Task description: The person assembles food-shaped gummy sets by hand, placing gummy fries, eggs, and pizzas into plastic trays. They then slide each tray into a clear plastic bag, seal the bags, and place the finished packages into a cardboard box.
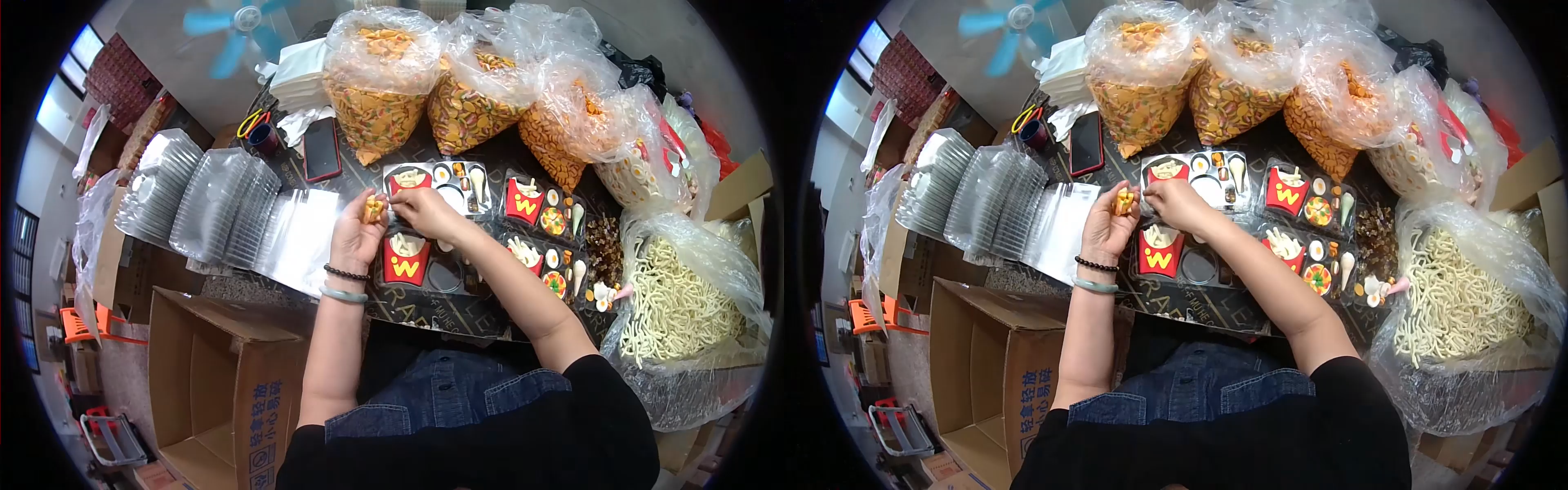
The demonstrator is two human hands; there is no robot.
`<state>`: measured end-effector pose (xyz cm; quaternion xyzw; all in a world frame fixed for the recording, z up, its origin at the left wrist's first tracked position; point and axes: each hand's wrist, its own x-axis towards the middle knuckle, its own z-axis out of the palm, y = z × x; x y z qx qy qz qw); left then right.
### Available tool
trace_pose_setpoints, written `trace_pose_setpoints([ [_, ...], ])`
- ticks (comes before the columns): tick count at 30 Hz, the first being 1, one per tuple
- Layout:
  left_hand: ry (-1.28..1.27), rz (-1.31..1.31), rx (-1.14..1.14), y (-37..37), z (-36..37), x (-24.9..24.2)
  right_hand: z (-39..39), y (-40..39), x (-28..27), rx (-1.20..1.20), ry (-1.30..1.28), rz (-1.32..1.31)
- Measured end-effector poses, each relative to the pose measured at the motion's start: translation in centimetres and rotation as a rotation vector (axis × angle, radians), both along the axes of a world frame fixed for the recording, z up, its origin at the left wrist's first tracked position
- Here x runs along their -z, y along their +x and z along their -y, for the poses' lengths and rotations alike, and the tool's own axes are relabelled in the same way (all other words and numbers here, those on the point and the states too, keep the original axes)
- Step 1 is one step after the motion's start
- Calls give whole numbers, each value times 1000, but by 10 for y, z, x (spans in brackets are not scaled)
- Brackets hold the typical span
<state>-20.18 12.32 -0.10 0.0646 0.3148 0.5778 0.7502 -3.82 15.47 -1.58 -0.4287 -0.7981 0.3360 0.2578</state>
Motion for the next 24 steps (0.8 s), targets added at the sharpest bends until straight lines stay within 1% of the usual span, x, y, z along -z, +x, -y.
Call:
trace_pose_setpoints([
  [1,42,-37,19,0,1,3,5,3,-13,9,-171,-193],
  [2,38,-33,14,-1,2,5,10,13,-29,-14,-505,-326],
  [4,104,-111,109,4,2,-2,7,31,-24,-22,-801,-640],
  [5,117,-163,131,9,1,-6,6,39,-22,55,-870,-734],
  [6,117,-157,137,11,-2,-4,7,43,-27,62,-868,-731],
  [8,176,-211,219,13,-11,1,11,50,-38,220,-868,-667],
  [9,155,-244,214,18,-14,-1,12,53,-35,306,-814,-713],
  [10,153,-241,217,19,-16,0,10,57,-32,310,-814,-711],
  [12,128,-236,237,21,-21,-3,2,66,-22,289,-448,-420],
  [13,126,-235,237,23,-21,-5,2,67,-16,362,-193,-243],
  [14,95,-249,222,25,-20,-8,0,69,-11,363,-197,-243],
  [16,60,-264,208,26,-20,-8,-5,73,-5,216,366,-13],
  [17,76,-298,234,25,-21,-4,-7,75,-3,216,363,-14],
  [19,92,-333,259,24,-23,-2,-10,76,0,115,551,125],
  [20,110,-362,291,24,-24,-1,-10,78,2,114,550,124],
  [22,127,-392,325,26,-23,-2,-4,78,-2,89,721,257],
  [23,143,-432,325,28,-22,-2,-2,78,-4,88,720,256],
  [24,157,-472,327,30,-21,-3,1,77,-11,127,637,259],
])
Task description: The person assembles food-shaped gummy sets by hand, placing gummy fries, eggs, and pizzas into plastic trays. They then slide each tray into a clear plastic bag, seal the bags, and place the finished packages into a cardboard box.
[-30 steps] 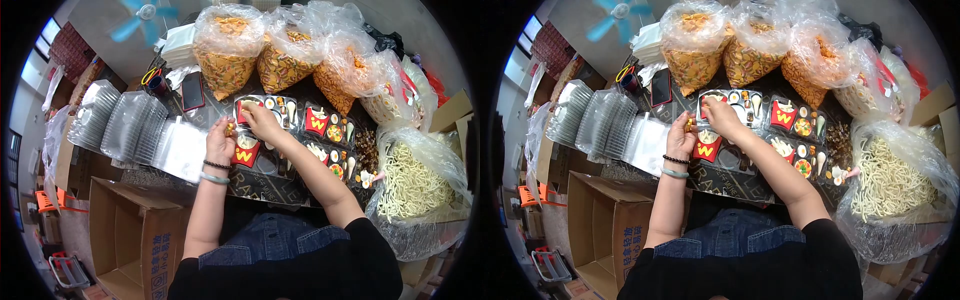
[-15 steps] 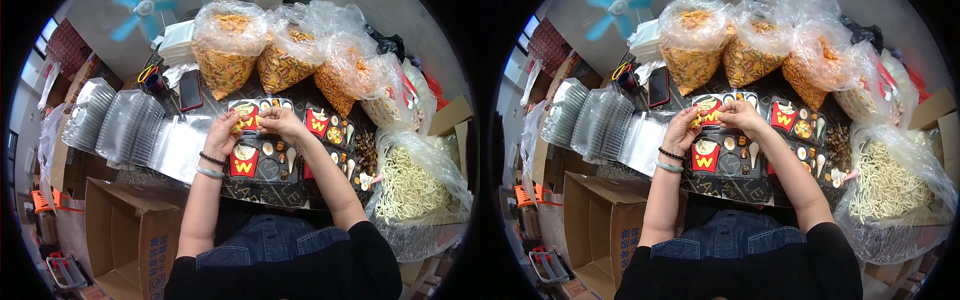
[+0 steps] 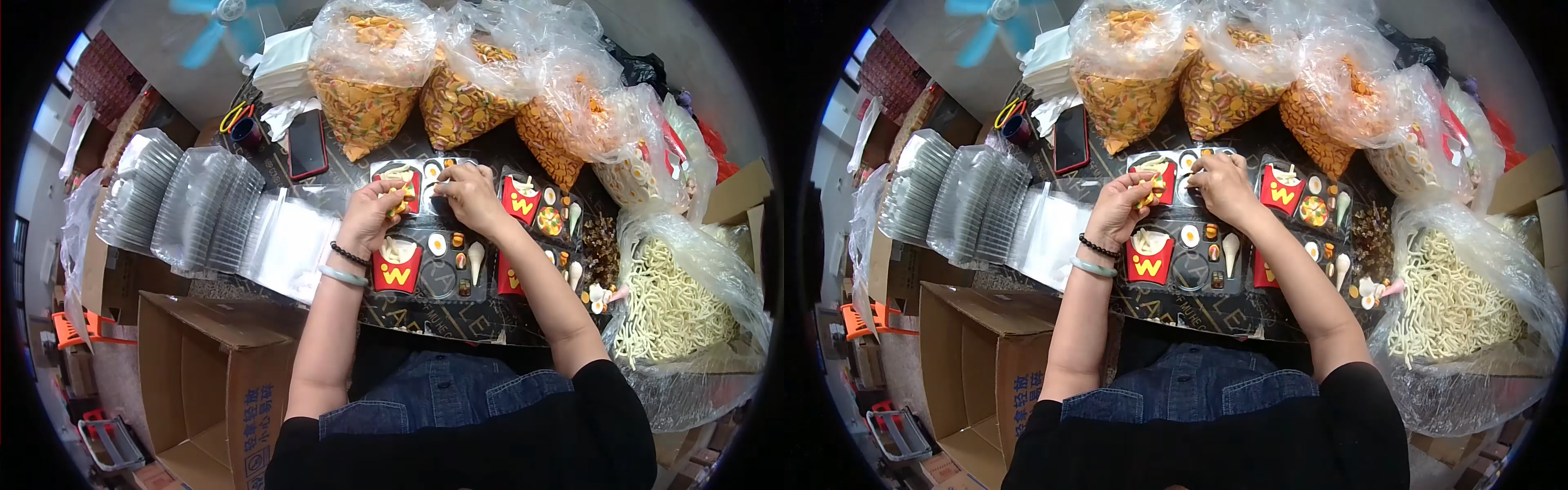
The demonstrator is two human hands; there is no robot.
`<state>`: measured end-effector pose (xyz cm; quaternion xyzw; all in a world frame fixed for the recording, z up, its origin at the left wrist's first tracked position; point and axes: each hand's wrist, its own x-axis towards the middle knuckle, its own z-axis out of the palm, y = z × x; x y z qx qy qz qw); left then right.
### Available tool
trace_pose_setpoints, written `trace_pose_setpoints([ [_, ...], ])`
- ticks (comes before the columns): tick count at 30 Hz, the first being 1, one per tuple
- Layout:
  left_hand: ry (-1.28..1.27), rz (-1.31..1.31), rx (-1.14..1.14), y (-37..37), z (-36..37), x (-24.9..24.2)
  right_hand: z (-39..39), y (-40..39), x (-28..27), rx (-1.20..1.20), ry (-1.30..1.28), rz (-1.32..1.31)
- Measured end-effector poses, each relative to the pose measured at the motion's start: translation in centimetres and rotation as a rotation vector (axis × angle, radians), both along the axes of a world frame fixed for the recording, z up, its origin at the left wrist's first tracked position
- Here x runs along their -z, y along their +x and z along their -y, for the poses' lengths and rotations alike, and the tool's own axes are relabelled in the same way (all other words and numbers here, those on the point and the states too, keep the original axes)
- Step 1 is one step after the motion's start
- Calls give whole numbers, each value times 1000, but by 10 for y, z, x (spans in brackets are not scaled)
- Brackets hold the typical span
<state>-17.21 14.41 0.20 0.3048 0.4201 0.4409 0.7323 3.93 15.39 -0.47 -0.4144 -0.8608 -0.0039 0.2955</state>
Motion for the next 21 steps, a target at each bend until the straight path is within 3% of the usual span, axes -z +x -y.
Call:
trace_pose_setpoints([
  [1,-3,0,2,2,1,0,2,0,-5,48,-77,-16],
  [4,63,-34,84,12,1,0,8,-14,-20,-63,-590,-572],
  [5,63,-34,90,14,1,0,7,-12,-19,-58,-589,-573],
  [7,123,-164,119,19,-2,0,0,-7,-13,-46,-825,-673],
  [9,191,-204,57,25,-7,7,-4,0,-13,56,-769,-627],
  [11,361,-653,54,29,-13,7,-2,4,-23,250,-756,-352],
  [12,359,-653,54,32,-15,7,-1,3,-13,239,-623,-348],
  [13,555,-877,49,38,-18,7,0,5,-6,240,-623,-347],
  [15,856,-1189,16,47,-22,8,3,8,0,224,-288,3],
  [21,902,-1387,209,55,-26,9,2,10,-5,59,-267,-51],
])
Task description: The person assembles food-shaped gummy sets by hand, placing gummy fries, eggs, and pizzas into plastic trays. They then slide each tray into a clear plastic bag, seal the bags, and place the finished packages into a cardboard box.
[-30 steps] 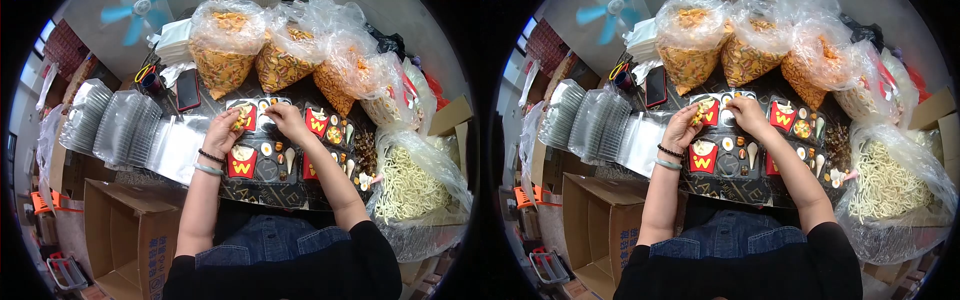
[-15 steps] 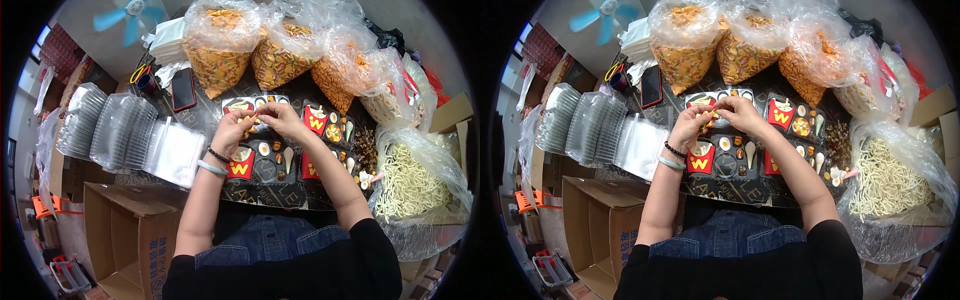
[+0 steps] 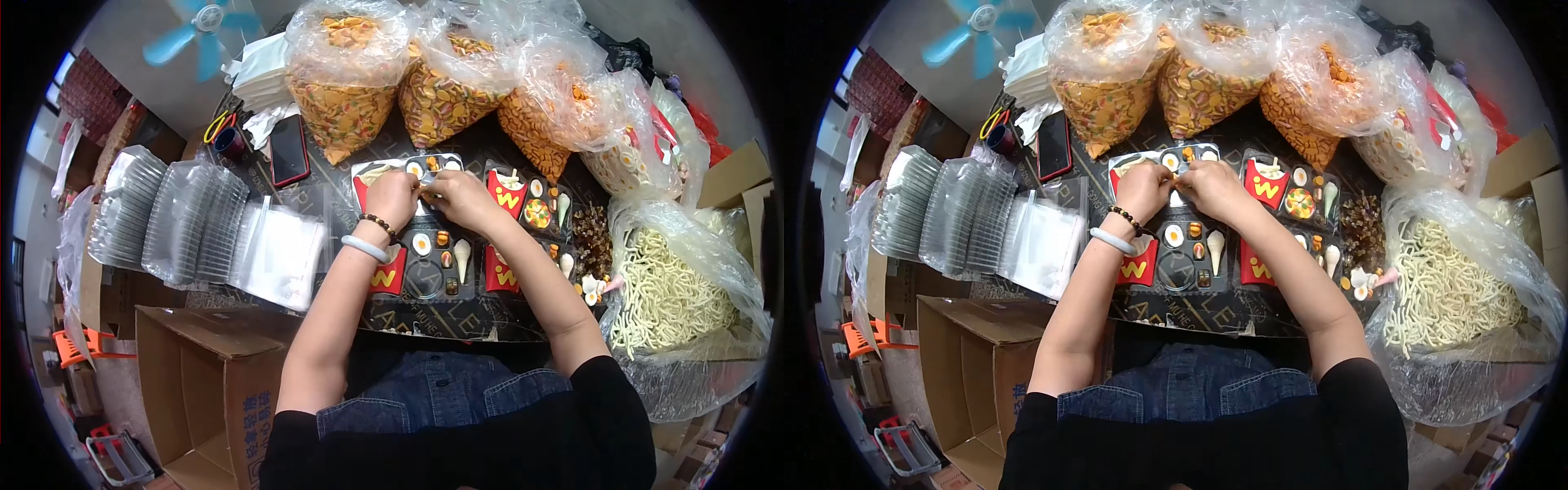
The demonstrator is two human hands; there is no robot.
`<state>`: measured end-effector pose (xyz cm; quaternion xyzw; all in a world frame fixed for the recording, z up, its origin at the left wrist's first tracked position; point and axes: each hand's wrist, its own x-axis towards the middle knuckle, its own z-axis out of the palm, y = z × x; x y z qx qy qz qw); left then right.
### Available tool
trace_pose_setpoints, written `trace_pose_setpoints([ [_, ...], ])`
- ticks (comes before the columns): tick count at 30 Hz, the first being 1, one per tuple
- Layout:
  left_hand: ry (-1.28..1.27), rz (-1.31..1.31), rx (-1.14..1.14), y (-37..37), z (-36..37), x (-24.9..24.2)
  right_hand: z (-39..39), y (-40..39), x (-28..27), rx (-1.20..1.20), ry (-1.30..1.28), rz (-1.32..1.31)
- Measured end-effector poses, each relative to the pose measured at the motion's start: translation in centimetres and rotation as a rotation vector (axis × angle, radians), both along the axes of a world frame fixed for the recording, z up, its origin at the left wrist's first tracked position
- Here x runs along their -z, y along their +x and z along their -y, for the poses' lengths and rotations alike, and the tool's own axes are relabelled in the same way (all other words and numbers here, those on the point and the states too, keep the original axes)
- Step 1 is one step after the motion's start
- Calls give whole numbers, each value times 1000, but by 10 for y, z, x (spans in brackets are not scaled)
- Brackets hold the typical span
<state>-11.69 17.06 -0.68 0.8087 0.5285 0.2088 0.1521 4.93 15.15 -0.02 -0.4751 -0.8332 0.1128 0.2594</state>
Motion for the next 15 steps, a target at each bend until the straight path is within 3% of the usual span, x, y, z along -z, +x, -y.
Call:
trace_pose_setpoints([
  [9,25,-57,190,0,-8,7,-4,-1,10,22,14,-12],
  [12,69,-67,81,6,-8,1,-5,-1,15,32,-6,62],
  [15,-103,12,-132,7,-10,-3,-7,-5,19,66,17,80],
])
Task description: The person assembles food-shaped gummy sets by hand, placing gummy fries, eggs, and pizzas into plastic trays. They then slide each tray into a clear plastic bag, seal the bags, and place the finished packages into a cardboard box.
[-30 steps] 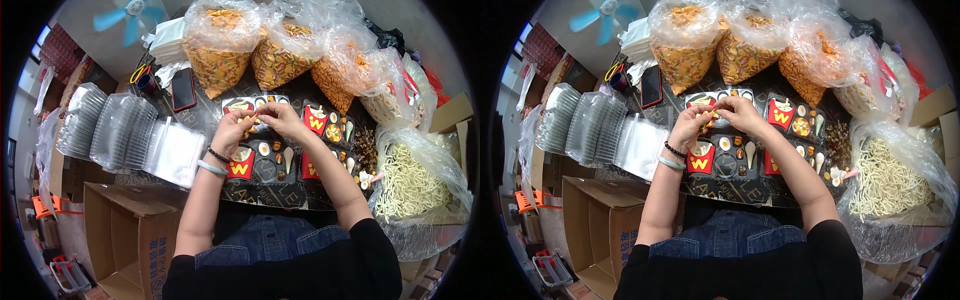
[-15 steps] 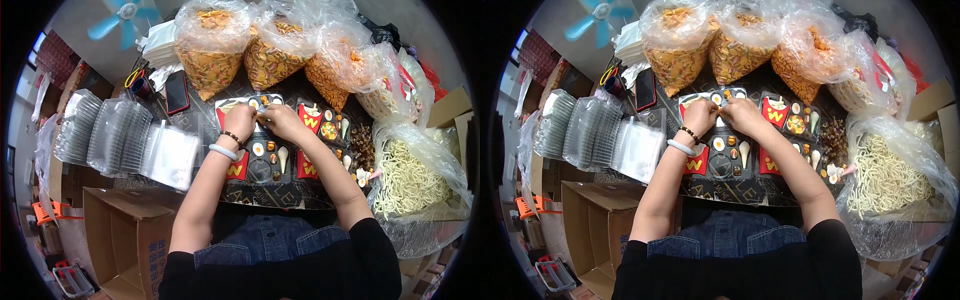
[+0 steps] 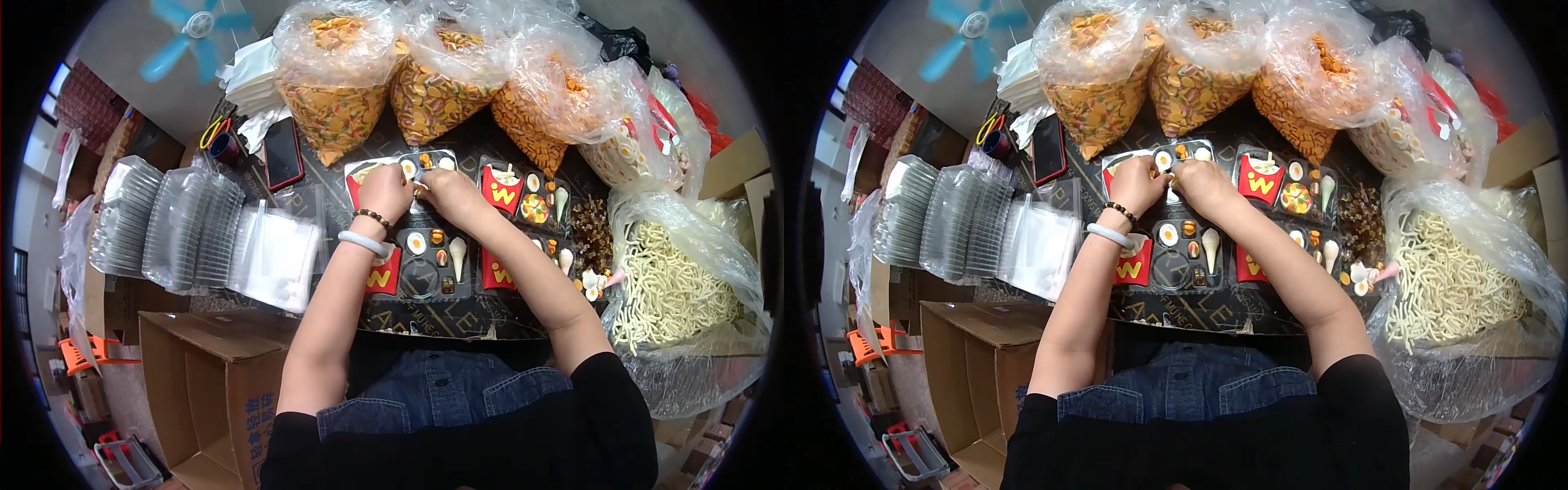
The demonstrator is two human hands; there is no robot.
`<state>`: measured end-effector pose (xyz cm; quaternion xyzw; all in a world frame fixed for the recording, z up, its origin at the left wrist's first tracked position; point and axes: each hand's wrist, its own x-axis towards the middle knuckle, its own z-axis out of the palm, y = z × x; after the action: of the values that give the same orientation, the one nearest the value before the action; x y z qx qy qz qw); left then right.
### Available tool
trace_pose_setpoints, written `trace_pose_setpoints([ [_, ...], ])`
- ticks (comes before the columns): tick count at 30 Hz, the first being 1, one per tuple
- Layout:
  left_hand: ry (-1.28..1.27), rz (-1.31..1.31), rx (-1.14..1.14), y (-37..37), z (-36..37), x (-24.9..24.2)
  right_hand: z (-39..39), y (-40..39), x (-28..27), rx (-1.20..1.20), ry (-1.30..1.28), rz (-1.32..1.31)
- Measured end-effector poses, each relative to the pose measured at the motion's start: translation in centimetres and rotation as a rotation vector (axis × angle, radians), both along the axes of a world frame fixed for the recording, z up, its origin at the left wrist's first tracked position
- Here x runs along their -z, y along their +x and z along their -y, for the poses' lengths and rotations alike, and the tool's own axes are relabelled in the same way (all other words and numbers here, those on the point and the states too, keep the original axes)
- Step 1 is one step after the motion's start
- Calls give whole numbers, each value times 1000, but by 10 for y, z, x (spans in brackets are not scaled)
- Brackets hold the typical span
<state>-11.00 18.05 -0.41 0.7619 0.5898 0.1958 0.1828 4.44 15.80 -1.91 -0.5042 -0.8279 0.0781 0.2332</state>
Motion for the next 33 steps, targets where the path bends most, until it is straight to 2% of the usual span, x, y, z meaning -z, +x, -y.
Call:
trace_pose_setpoints([
  [4,-50,157,46,-9,-5,3,-2,1,-2,12,-15,-59],
  [8,-101,154,67,-9,-5,4,-5,4,1,-46,0,32],
  [11,-32,76,35,-2,-4,5,-4,-2,-4,-7,6,77],
  [17,-2,25,-31,0,2,3,-3,0,-9,-27,-53,24],
  [18,2,95,13,-4,2,3,-5,1,-9,-30,-52,24],
  [21,-11,210,44,-10,-3,14,-7,-1,-19,-17,-184,-308],
  [22,-45,365,86,-9,-4,19,-7,-4,-19,-17,-188,-309],
  [23,-78,520,128,-10,-6,23,-6,-7,-19,7,-318,-449],
  [24,-132,483,161,-9,-4,21,-7,-8,-20,32,-445,-588],
  [25,-130,482,161,-9,-6,26,-8,-7,-22,31,-443,-588],
  [27,-85,735,211,-12,-8,39,-9,-6,-26,70,-523,-578],
  [28,-85,735,209,-13,-1,19,-12,-3,-21,68,-525,-578],
  [30,-526,724,15,-21,11,-18,-18,-1,-13,101,-507,-630],
  [32,-578,988,-91,-26,7,-4,-14,-1,-15,104,-575,-705],
  [33,-644,1123,-177,-28,10,-10,-10,-3,-20,102,-491,-599],
])
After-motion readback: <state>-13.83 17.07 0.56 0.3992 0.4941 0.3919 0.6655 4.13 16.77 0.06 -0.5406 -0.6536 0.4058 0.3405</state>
